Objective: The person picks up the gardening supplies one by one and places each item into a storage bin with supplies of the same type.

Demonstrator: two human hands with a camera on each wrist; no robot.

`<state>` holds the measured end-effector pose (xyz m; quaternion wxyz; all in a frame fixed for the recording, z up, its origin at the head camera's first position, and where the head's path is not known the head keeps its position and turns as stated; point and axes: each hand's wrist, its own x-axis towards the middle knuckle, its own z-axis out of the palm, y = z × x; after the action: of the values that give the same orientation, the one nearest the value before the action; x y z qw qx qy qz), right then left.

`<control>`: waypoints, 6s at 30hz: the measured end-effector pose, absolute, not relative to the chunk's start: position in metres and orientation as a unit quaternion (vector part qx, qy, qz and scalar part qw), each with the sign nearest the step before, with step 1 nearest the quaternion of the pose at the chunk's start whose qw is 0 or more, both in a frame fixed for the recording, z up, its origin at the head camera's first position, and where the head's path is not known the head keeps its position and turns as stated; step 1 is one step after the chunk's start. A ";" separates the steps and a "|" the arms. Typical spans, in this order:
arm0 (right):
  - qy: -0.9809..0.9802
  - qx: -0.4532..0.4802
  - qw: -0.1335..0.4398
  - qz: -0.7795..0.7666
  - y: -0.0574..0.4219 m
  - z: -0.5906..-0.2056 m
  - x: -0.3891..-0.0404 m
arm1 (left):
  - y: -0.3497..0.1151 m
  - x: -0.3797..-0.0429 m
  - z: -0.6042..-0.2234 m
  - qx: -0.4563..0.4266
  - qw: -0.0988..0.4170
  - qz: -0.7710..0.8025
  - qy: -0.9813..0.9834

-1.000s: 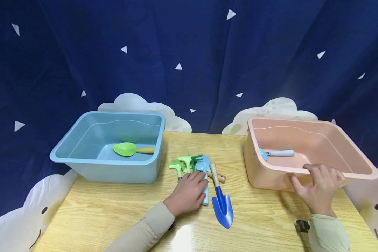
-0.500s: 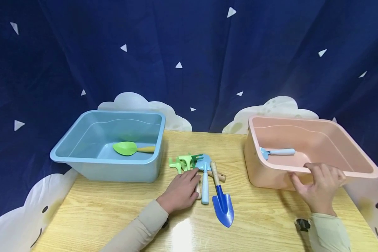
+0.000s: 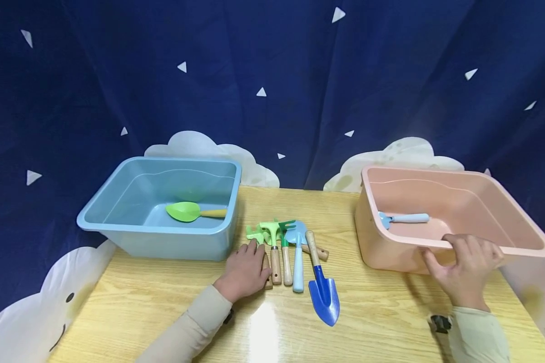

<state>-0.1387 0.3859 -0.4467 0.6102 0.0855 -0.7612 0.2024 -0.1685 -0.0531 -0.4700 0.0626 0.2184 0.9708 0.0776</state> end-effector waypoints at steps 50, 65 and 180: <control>-0.775 0.091 0.591 0.201 0.380 -0.437 -0.134 | -0.046 -0.193 -0.480 0.196 -0.004 0.150 0.969; -0.775 0.084 0.595 0.198 0.390 -0.448 -0.137 | -0.056 -0.175 -0.485 0.175 -0.038 0.185 0.966; -0.797 0.080 0.562 0.205 0.384 -0.441 -0.133 | -0.111 -0.202 -0.472 0.307 0.245 0.396 0.830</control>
<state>-0.1334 0.3844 -0.4408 0.5620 0.0802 -0.7972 0.2051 -0.2018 -0.1115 -0.4723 0.2454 0.3065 0.8302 0.3957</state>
